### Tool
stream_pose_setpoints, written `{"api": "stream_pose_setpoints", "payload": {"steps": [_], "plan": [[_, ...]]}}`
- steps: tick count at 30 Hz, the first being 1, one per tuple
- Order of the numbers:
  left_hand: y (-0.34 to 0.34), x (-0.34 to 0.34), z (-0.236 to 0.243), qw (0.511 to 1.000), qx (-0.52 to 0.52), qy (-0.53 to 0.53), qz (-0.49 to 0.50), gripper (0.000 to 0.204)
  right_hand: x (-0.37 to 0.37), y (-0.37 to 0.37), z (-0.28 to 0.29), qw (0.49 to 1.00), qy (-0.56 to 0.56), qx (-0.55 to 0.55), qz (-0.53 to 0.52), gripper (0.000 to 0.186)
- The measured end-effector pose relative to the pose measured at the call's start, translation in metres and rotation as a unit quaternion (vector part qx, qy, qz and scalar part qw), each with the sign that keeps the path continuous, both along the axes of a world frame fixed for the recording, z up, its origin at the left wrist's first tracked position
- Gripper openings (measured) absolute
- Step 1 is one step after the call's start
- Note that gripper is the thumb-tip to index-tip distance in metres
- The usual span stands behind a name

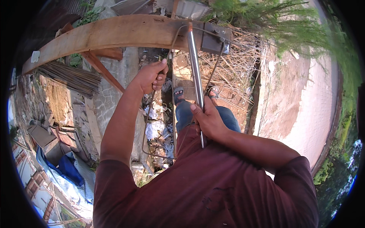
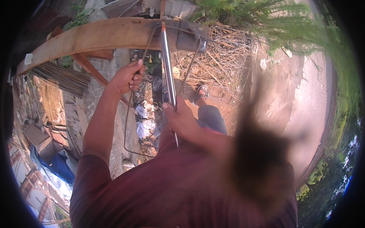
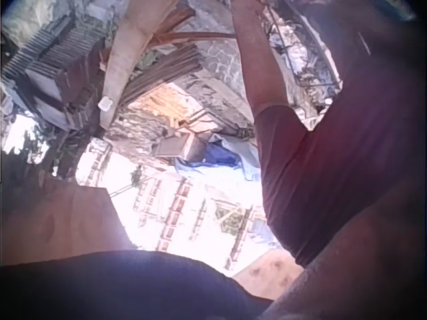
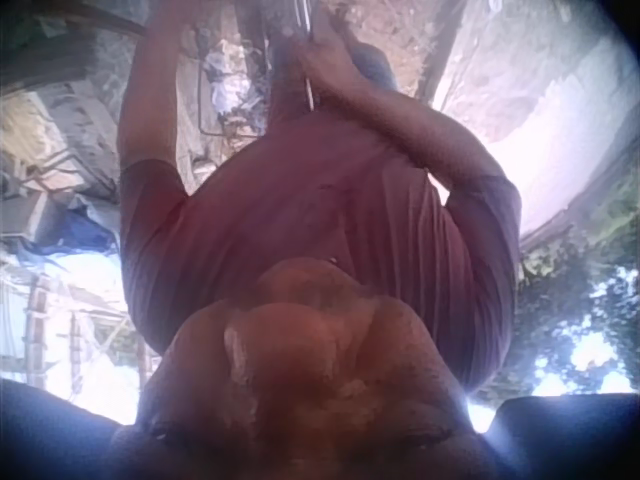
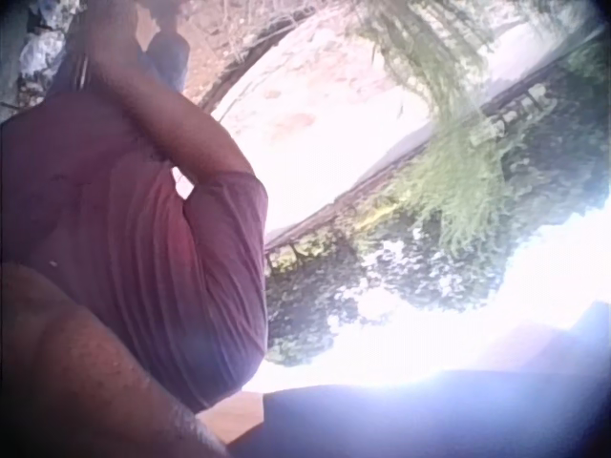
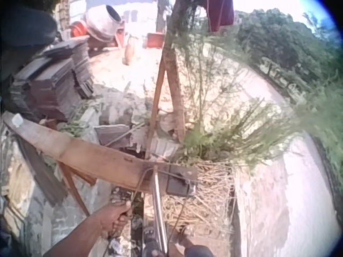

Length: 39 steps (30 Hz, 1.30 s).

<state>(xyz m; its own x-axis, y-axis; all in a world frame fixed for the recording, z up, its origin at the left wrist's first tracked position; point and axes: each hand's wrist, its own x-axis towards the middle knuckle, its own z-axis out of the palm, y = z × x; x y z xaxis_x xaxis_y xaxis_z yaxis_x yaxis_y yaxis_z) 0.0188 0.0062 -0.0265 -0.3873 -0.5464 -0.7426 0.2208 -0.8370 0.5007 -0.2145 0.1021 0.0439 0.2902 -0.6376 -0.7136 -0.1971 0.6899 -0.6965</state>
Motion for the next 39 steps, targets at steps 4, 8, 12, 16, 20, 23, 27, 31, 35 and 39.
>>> {"api": "stream_pose_setpoints", "payload": {"steps": [4, 8, 12, 16, 20, 23, 27, 31, 35, 39], "plan": [[-0.001, -0.011, 0.001, 0.998, -0.022, -0.049, 0.030, 0.039, 0.008, -0.001, -0.012, 0.999, -0.036, -0.026, 0.001, 0.026], [-0.002, -0.021, 0.009, 0.989, -0.059, -0.122, 0.056, 0.039, 0.034, 0.005, -0.010, 0.982, -0.159, -0.007, -0.101, 0.021], [-0.001, -0.032, 0.005, 0.963, -0.101, -0.238, 0.075, 0.039, 0.029, 0.008, -0.001, 0.944, -0.314, -0.092, -0.044, 0.020], [0.004, -0.037, 0.016, 0.925, -0.133, -0.348, 0.069, 0.040, -0.031, -0.026, 0.017, 0.953, -0.259, -0.152, 0.051, 0.016], [-0.004, -0.026, 0.035, 0.928, -0.112, -0.352, 0.042, 0.041, -0.143, -0.060, 0.022, 0.954, -0.081, -0.255, 0.134, 0.017], [-0.004, -0.028, 0.042, 0.928, -0.112, -0.354, 0.033, 0.041, -0.238, -0.064, -0.016, 0.911, 0.123, -0.374, 0.123, 0.023], [-0.004, -0.031, 0.035, 0.924, -0.093, -0.371, 0.032, 0.041, -0.313, -0.052, -0.016, 0.891, 0.327, -0.290, 0.121, 0.034], [-0.002, -0.030, 0.016, 0.931, -0.093, -0.347, 0.057, 0.040, -0.327, -0.047, -0.018, 0.886, 0.288, -0.354, 0.081, 0.033], [-0.005, -0.032, 0.032, 0.935, -0.093, -0.340, 0.045, 0.041, -0.288, -0.065, -0.005, 0.851, 0.335, -0.375, 0.150, 0.035], [-0.006, -0.032, 0.037, 0.926, -0.097, -0.361, 0.047, 0.040, -0.281, -0.080, -0.002, 0.830, 0.355, -0.367, 0.223, 0.040]]}}
